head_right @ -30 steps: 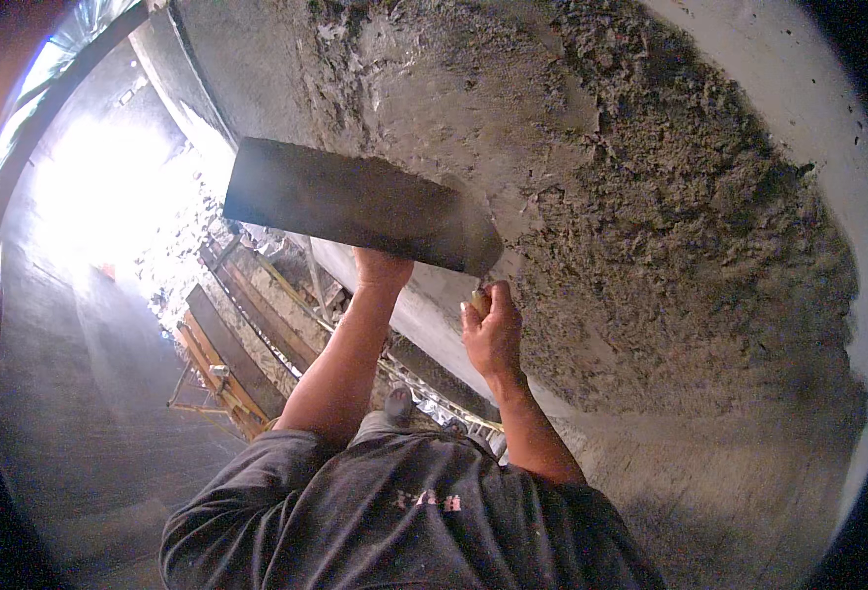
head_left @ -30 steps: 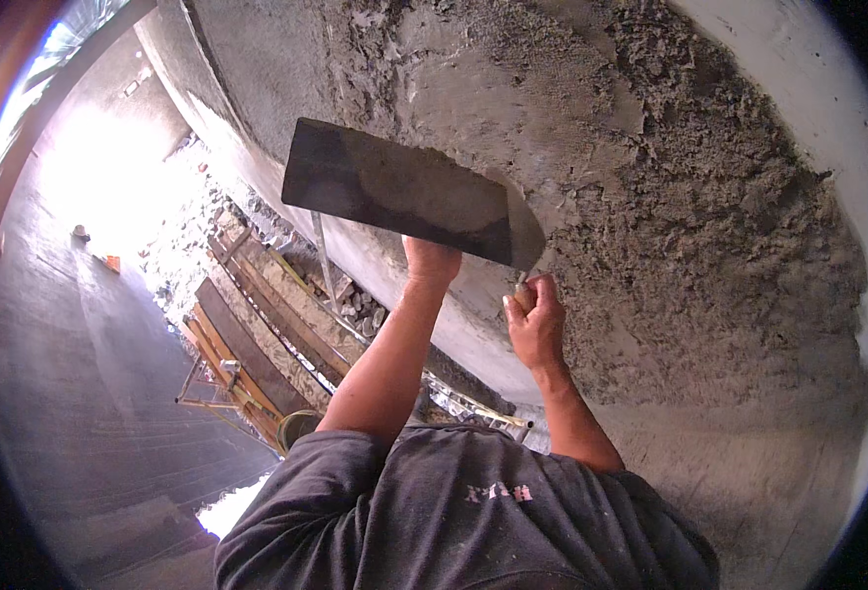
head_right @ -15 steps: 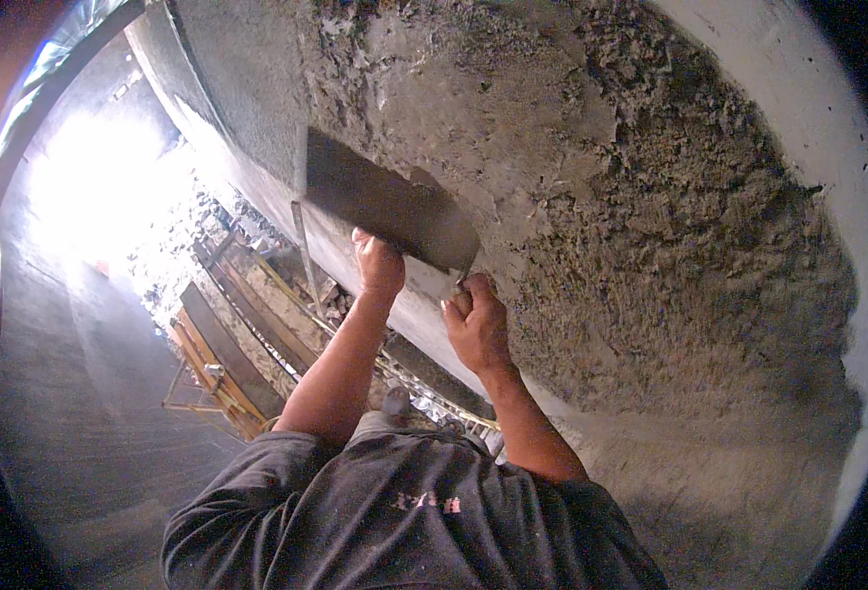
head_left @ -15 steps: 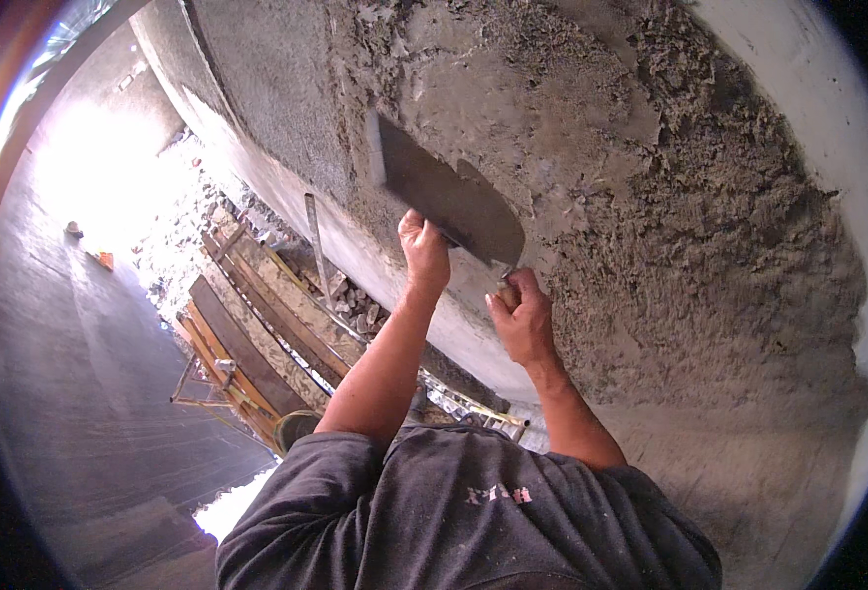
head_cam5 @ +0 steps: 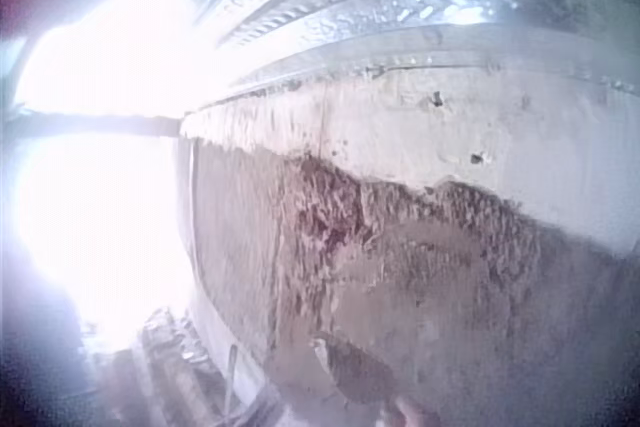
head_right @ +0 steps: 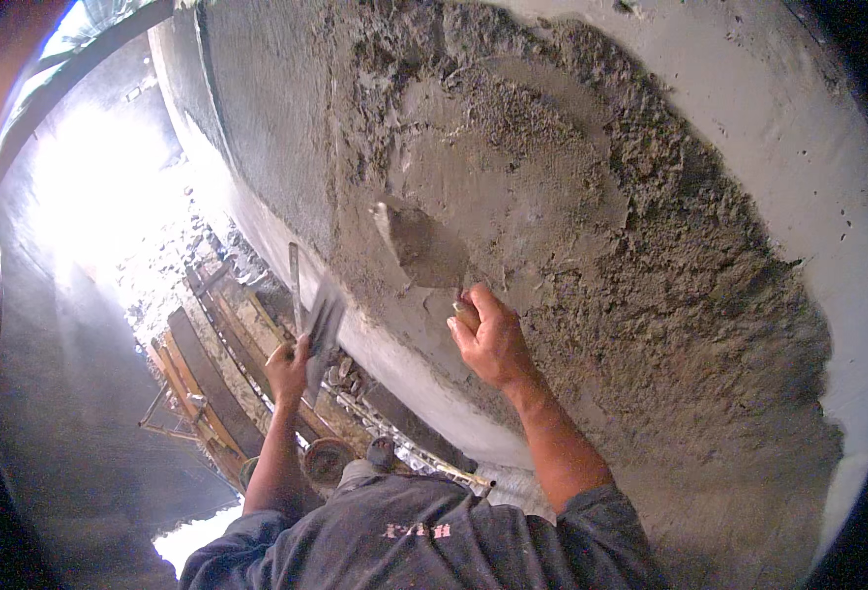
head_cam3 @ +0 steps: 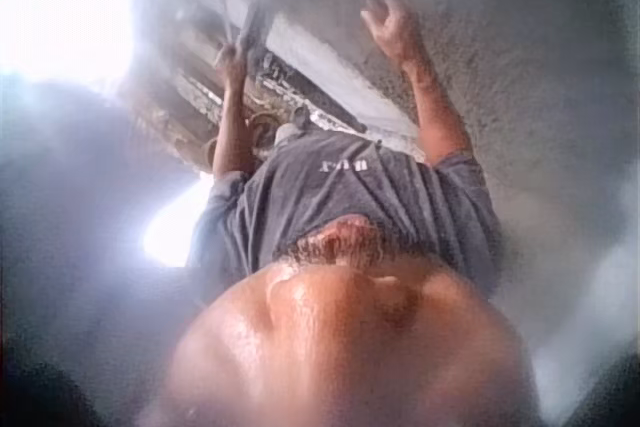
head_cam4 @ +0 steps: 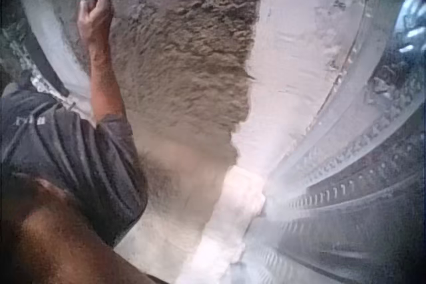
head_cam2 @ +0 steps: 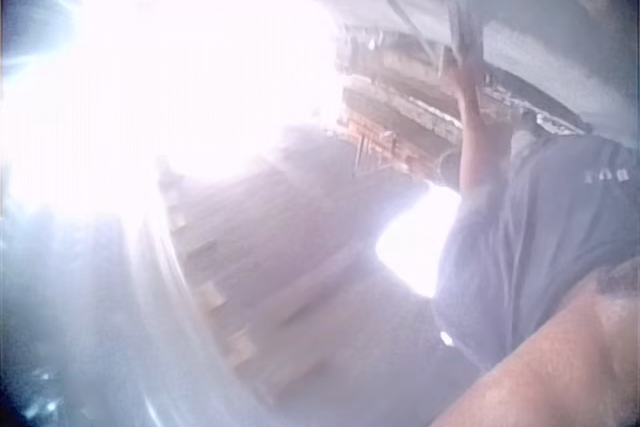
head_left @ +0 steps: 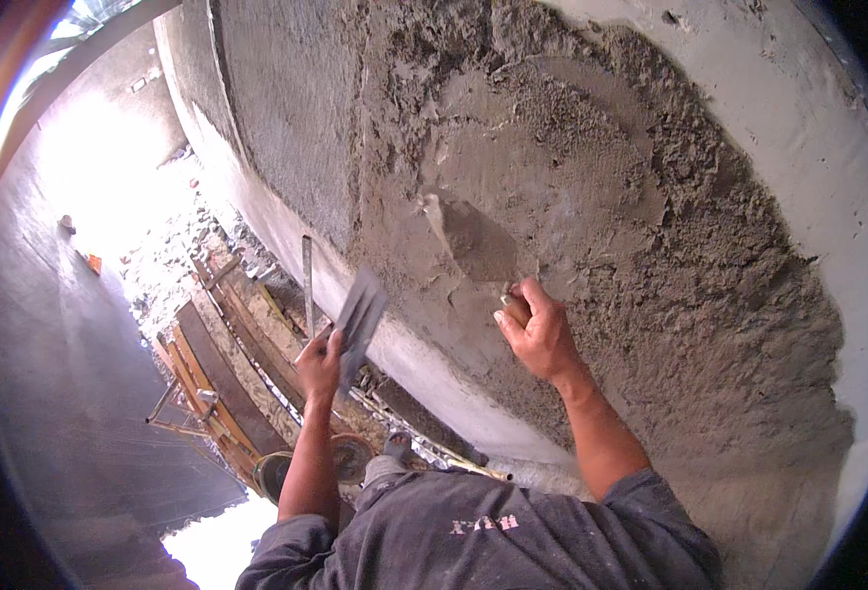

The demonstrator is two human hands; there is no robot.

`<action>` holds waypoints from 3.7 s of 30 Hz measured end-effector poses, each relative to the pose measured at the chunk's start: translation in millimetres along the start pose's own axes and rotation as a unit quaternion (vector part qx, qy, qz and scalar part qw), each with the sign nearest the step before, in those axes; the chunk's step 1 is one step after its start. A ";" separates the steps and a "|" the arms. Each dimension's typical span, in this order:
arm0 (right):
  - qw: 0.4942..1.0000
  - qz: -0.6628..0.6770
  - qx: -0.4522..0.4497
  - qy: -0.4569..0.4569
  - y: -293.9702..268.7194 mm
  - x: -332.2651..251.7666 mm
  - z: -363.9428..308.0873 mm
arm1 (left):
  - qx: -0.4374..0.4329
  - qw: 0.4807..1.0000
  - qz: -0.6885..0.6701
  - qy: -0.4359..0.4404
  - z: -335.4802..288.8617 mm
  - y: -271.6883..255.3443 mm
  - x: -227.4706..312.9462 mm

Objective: The person scoops wet cement from a bucket using a trowel and applies it to a vertical wall surface. They repeatedly smooth and level the applied cement with a trowel and a larger float tool while standing on a wooden scaffold.

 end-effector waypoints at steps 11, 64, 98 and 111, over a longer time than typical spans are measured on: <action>0.925 0.297 -0.215 -0.096 -52.5 -135.5 73.3 | 0.119 0.987 -0.067 -0.090 -60.0 -134.0 -145.2; 0.993 0.089 0.002 0.080 -111.0 18.2 81.7 | 0.037 0.925 -0.307 -0.220 -42.3 -94.3 -114.2; 0.991 0.061 -0.054 0.110 -69.0 58.1 -48.1 | 0.138 0.916 -0.337 -0.170 -165.2 -183.3 -97.9; 0.915 0.156 -0.167 0.333 87.7 163.5 -194.1 | 0.050 0.926 -0.339 -0.160 -159.3 -198.8 -140.3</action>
Point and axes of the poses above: each hand's wrist, its own z-axis towards the middle knuckle, its own y-axis out of the palm, x = y × z, the point moved 1 cm from there along z, towards the middle knuckle, and after that the axes turned 6 degrees about -x, right-handed, at the moved point
